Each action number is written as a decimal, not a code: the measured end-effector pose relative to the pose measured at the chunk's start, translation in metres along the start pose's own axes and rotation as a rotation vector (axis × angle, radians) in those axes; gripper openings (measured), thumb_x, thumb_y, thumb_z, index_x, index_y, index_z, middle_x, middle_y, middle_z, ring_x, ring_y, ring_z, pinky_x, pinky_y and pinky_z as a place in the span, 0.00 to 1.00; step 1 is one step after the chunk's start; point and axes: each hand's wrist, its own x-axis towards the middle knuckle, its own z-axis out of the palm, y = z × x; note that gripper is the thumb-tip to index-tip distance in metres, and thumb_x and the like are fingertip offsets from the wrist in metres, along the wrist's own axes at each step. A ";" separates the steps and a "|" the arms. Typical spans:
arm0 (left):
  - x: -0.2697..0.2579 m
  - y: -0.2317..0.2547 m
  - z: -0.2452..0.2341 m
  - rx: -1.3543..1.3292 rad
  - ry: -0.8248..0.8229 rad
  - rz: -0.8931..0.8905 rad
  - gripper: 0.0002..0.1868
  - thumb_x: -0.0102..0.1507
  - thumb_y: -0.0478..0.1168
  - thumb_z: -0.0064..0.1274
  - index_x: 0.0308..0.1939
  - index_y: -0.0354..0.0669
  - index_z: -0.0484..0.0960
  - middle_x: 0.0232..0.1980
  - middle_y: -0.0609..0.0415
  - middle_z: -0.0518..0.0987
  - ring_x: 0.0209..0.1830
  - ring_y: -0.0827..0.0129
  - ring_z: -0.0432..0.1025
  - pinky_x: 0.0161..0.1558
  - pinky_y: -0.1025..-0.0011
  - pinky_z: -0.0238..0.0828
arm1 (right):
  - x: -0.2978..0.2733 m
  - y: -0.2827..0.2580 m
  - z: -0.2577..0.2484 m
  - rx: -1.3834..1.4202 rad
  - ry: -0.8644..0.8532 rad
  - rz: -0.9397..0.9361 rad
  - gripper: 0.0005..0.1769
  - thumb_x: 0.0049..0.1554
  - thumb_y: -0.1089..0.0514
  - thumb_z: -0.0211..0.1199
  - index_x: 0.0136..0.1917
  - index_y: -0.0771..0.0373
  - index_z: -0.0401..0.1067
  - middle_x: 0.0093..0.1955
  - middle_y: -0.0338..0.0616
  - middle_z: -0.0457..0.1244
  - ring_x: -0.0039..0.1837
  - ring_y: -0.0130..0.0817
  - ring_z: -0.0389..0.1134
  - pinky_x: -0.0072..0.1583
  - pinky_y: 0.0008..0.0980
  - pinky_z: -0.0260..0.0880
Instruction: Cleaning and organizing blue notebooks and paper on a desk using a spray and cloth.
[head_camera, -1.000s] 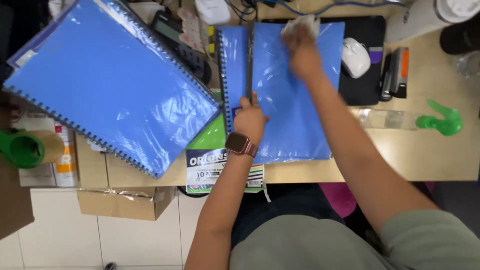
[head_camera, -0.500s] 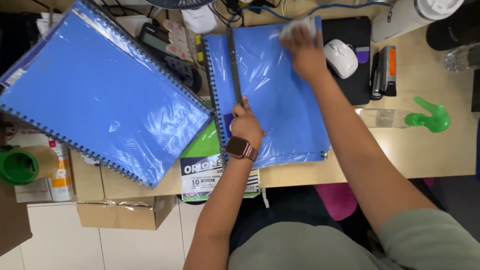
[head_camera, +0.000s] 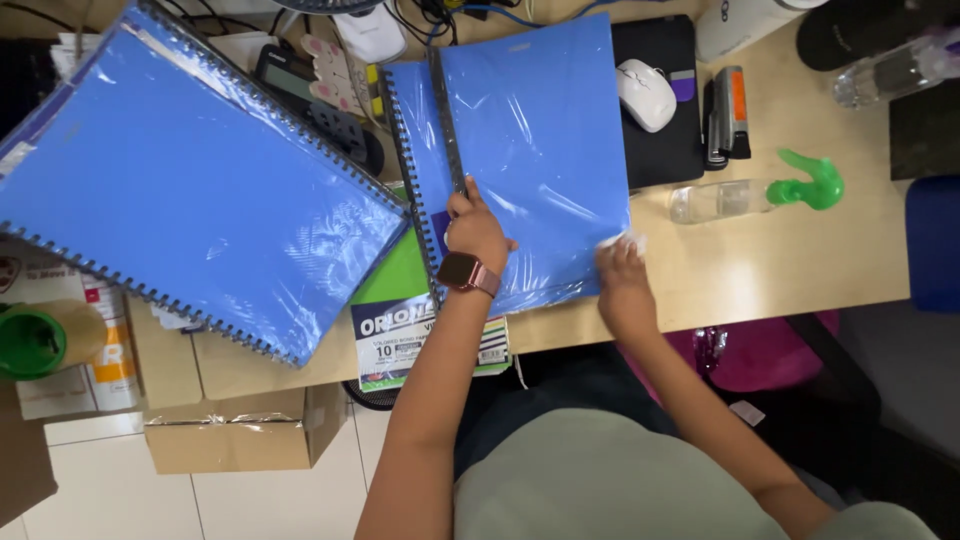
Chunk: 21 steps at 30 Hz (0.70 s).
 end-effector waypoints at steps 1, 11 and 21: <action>-0.008 -0.001 -0.014 -0.001 0.007 0.000 0.81 0.37 0.64 0.77 0.80 0.39 0.42 0.52 0.38 0.66 0.29 0.63 0.76 0.31 0.73 0.77 | 0.012 0.007 0.000 0.000 0.007 -0.002 0.35 0.55 0.67 0.54 0.76 0.55 0.67 0.80 0.67 0.50 0.82 0.68 0.50 0.78 0.58 0.53; -0.048 -0.032 0.022 -0.706 0.319 0.014 0.35 0.64 0.48 0.57 0.70 0.36 0.64 0.52 0.37 0.81 0.50 0.44 0.77 0.48 0.51 0.76 | 0.066 0.024 -0.059 0.222 0.204 0.132 0.31 0.50 0.64 0.72 0.67 0.69 0.72 0.56 0.62 0.67 0.58 0.59 0.68 0.60 0.50 0.69; -0.137 -0.200 0.009 -0.983 0.743 -0.322 0.27 0.72 0.52 0.48 0.67 0.35 0.68 0.54 0.35 0.82 0.51 0.42 0.79 0.50 0.54 0.76 | 0.059 -0.146 -0.108 0.604 0.184 -0.419 0.37 0.57 0.69 0.66 0.78 0.64 0.61 0.55 0.54 0.63 0.55 0.49 0.67 0.57 0.41 0.69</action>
